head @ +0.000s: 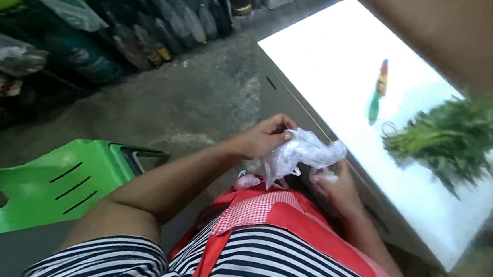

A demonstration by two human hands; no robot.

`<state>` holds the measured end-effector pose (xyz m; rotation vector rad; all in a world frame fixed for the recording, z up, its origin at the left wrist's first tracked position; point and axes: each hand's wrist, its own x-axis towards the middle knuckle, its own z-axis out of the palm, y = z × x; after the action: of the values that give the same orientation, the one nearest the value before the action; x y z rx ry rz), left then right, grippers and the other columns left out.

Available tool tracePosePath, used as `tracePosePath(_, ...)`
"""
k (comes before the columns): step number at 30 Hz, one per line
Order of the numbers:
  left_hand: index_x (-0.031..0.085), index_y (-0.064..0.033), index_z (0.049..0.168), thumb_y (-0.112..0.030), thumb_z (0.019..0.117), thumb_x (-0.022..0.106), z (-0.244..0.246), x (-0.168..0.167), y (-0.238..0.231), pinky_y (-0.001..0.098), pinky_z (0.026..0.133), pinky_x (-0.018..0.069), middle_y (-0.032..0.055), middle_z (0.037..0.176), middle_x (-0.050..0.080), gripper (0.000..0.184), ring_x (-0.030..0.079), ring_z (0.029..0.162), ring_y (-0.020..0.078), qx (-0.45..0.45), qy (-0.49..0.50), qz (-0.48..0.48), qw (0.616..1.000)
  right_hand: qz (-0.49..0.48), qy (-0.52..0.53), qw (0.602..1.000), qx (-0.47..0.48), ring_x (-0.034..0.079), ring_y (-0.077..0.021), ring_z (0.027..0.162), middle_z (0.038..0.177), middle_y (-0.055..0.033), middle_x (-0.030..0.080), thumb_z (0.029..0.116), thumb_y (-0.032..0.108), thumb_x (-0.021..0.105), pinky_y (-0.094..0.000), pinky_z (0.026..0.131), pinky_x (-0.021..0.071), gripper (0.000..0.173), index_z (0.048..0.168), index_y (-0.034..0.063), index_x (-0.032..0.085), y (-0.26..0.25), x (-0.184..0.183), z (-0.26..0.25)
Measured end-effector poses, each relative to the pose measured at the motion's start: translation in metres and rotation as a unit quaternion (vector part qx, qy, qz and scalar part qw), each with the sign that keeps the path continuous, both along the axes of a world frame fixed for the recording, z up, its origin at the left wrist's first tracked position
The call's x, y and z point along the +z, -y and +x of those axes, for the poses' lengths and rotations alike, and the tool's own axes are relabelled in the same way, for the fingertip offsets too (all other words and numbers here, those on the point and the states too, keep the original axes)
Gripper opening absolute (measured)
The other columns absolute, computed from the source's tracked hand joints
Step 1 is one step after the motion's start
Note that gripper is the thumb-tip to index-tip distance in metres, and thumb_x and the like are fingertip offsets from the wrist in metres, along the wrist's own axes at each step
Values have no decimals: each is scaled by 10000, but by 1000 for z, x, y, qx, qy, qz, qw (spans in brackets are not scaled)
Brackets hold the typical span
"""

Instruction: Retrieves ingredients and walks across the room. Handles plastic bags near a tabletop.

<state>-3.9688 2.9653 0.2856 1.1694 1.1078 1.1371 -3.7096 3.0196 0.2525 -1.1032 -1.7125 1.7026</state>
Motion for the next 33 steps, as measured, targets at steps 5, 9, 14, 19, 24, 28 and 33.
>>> tracePosePath(5, 597, -41, 1082, -74, 1038, 549, -82, 5, 14, 218, 717, 563, -2, 894, 655, 72, 637, 761, 33, 150, -10, -19, 988, -55, -130, 990, -8, 669, -76, 633, 768, 6, 708, 984, 16, 554, -252, 616, 595, 100, 1063, 35, 613, -44, 23, -135)
tracePosePath(9, 596, -63, 972, -148, 1074, 512, -153, 7, 28, 213, 596, 521, -2, 761, 607, 157, 582, 631, 46, 269, 32, -87, 959, -19, -100, 995, 8, 658, -82, 621, 769, 4, 690, 954, 31, 588, -268, 598, 595, 106, 1058, 38, 608, -82, 22, -228)
tracePosePath(14, 554, -119, 1249, -259, 1094, 486, -232, 0, 37, 266, 619, 553, 22, 822, 635, 220, 620, 665, 90, 406, 131, -107, 898, 58, -18, 996, 57, 667, -182, 924, 1242, -154, 588, 826, 107, 770, -340, 694, 606, 721, 1460, 39, 434, -109, 10, -328)
tracePosePath(19, 495, -129, 1382, -151, 1079, 493, -312, -10, 34, 332, 706, 580, 74, 980, 659, 304, 655, 773, 146, 511, 169, -93, 838, 284, -121, 940, 142, 586, -140, 1218, 1379, -259, 532, 790, 225, 826, -265, 992, 528, 850, 1411, -155, 387, -112, 10, -419)
tracePosePath(24, 548, -101, 1264, -172, 1068, 535, -404, -12, 30, 304, 681, 564, 43, 960, 627, 209, 621, 752, 112, 645, 113, -33, 755, 312, -150, 910, 228, 535, -138, 1285, 1390, -233, 543, 804, 248, 822, -264, 1022, 496, 860, 1435, -142, 387, -157, 6, -535)
tracePosePath(28, 613, -56, 1163, -181, 1046, 591, -481, -12, 51, 310, 729, 549, 34, 907, 647, 172, 618, 773, 95, 743, 4, -50, 668, 331, -149, 852, 377, 640, -195, 1151, 1188, -184, 686, 875, 235, 762, -371, 992, 530, 478, 1212, -80, 637, -179, 14, -646)
tracePosePath(33, 598, -22, 1214, -194, 1058, 563, -528, -20, 51, 274, 738, 537, 37, 932, 665, 234, 623, 788, 77, 746, 51, -77, 660, 260, -119, 689, 666, 617, -254, 1238, 1329, -196, 642, 812, 393, 831, -443, 1036, 522, 747, 1368, -40, 583, -116, -5, -775)
